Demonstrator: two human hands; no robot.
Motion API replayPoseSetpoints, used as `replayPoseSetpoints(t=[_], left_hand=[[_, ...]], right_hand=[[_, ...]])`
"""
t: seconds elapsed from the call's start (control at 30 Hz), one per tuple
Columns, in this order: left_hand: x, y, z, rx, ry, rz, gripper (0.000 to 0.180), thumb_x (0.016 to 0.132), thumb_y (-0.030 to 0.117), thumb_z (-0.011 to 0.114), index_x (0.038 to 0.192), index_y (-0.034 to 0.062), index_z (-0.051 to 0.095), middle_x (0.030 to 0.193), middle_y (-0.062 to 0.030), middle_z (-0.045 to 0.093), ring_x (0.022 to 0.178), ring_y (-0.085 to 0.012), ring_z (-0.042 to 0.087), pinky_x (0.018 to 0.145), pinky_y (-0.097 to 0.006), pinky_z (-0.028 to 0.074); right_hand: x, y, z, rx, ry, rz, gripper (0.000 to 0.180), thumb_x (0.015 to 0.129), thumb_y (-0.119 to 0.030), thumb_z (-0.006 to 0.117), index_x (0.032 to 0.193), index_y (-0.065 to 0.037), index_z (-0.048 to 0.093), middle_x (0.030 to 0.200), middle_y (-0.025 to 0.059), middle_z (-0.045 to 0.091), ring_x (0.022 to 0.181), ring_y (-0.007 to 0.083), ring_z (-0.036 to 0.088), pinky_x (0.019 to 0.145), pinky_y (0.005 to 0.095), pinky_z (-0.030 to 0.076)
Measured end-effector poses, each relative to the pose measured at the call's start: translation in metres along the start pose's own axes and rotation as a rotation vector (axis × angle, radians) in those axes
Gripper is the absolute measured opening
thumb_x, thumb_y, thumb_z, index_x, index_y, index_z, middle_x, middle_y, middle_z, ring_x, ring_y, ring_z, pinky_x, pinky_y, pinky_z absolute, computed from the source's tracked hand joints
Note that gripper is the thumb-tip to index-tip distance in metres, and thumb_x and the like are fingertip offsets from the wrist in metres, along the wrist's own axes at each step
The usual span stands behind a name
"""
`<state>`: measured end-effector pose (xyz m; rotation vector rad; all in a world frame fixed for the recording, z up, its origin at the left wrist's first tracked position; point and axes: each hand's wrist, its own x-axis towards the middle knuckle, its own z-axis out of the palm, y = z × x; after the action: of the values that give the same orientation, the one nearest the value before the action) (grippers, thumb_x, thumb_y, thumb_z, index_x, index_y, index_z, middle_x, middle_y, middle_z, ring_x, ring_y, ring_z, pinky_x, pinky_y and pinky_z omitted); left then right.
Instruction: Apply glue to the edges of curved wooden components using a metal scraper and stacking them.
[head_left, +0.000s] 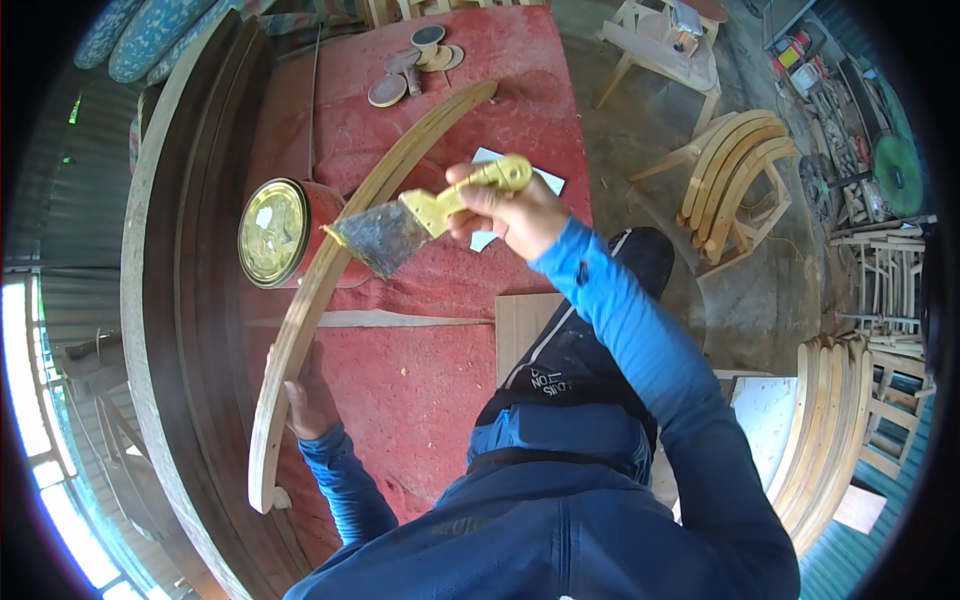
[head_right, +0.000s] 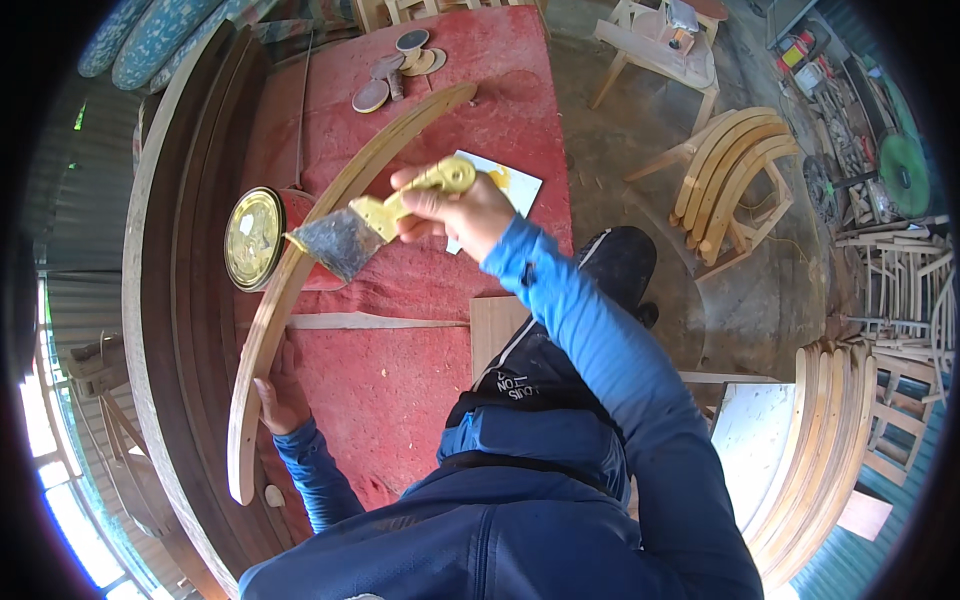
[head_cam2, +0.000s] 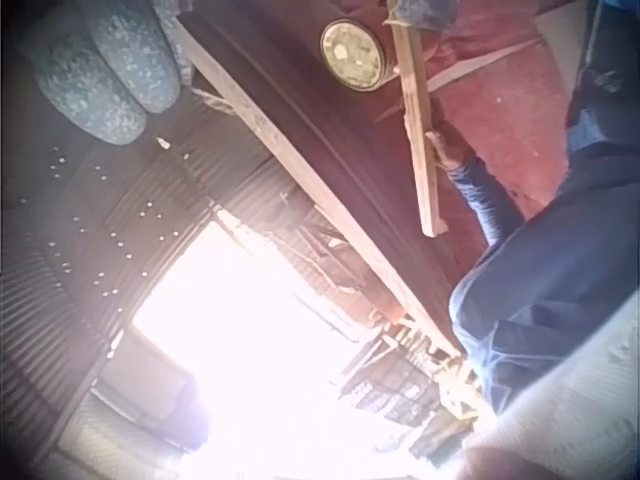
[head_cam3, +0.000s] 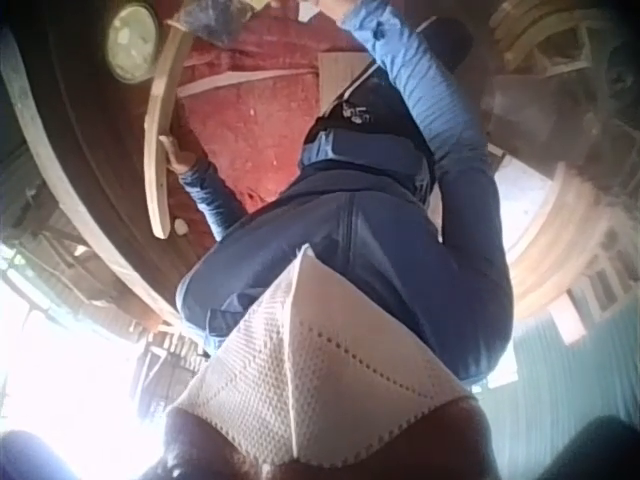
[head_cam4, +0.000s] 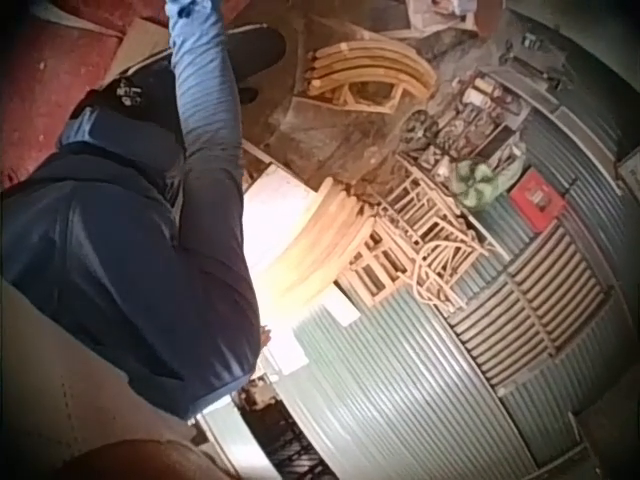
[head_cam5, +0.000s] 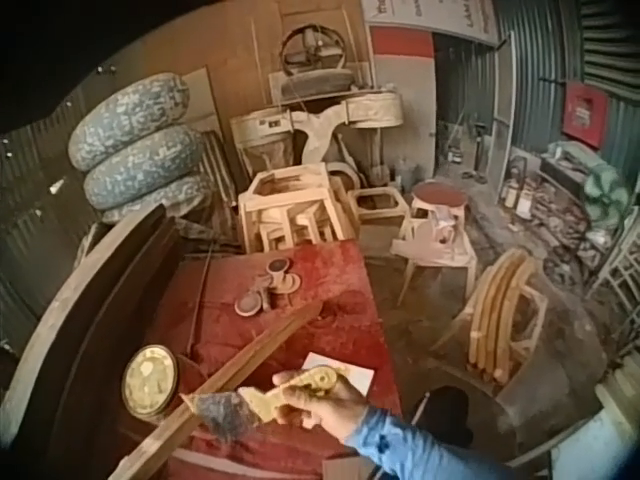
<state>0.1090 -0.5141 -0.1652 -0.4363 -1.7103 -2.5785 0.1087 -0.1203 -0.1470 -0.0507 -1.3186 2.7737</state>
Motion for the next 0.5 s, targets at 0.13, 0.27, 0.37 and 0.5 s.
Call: replayPoseSetpoints(t=[0.13,0.27,0.37,0.5], left_hand=[[0.0,-0.001,-0.01,-0.025,-0.044,-0.04,0.066,0.102,0.032,0.058,0.152,-0.0018,0.033,0.153,-0.0258,0.039,0.141,-0.0436,0.04,0.118,-0.052,0.035],[0.003,-0.003,-0.015,-0.043,0.012,-0.114,0.072,0.1,0.036,0.059,0.151,-0.0059,0.03,0.154,-0.0286,0.035,0.143,-0.0438,0.036,0.121,-0.051,0.031],[0.011,-0.007,-0.01,-0.059,0.05,-0.133,0.067,0.097,0.033,0.065,0.151,0.0027,0.038,0.151,-0.0252,0.041,0.14,-0.0463,0.041,0.118,-0.056,0.033],[0.012,-0.005,-0.019,-0.049,0.06,-0.141,0.068,0.096,0.032,0.067,0.15,0.0023,0.038,0.151,-0.0247,0.042,0.14,-0.047,0.04,0.118,-0.057,0.032]], right_hand=[[0.043,-0.013,-0.055,0.003,0.096,-0.011,0.032,0.093,-0.015,0.072,0.122,-0.002,0.065,0.102,0.0146,0.073,0.082,0.0238,0.073,0.075,0.038,0.062],[0.084,-0.032,-0.109,-0.011,0.324,-0.022,0.031,0.093,-0.013,0.071,0.122,-0.003,0.064,0.107,0.0135,0.071,0.089,0.0245,0.072,0.079,0.0391,0.062],[0.112,-0.044,-0.123,-0.149,0.521,-0.129,0.029,0.094,-0.012,0.07,0.121,-0.003,0.066,0.106,0.0129,0.071,0.086,0.0241,0.072,0.079,0.0388,0.062],[0.121,-0.033,-0.114,-0.592,0.502,-0.282,0.023,0.092,-0.013,0.072,0.114,-0.006,0.071,0.097,0.0096,0.074,0.079,0.0186,0.071,0.072,0.0322,0.06]])
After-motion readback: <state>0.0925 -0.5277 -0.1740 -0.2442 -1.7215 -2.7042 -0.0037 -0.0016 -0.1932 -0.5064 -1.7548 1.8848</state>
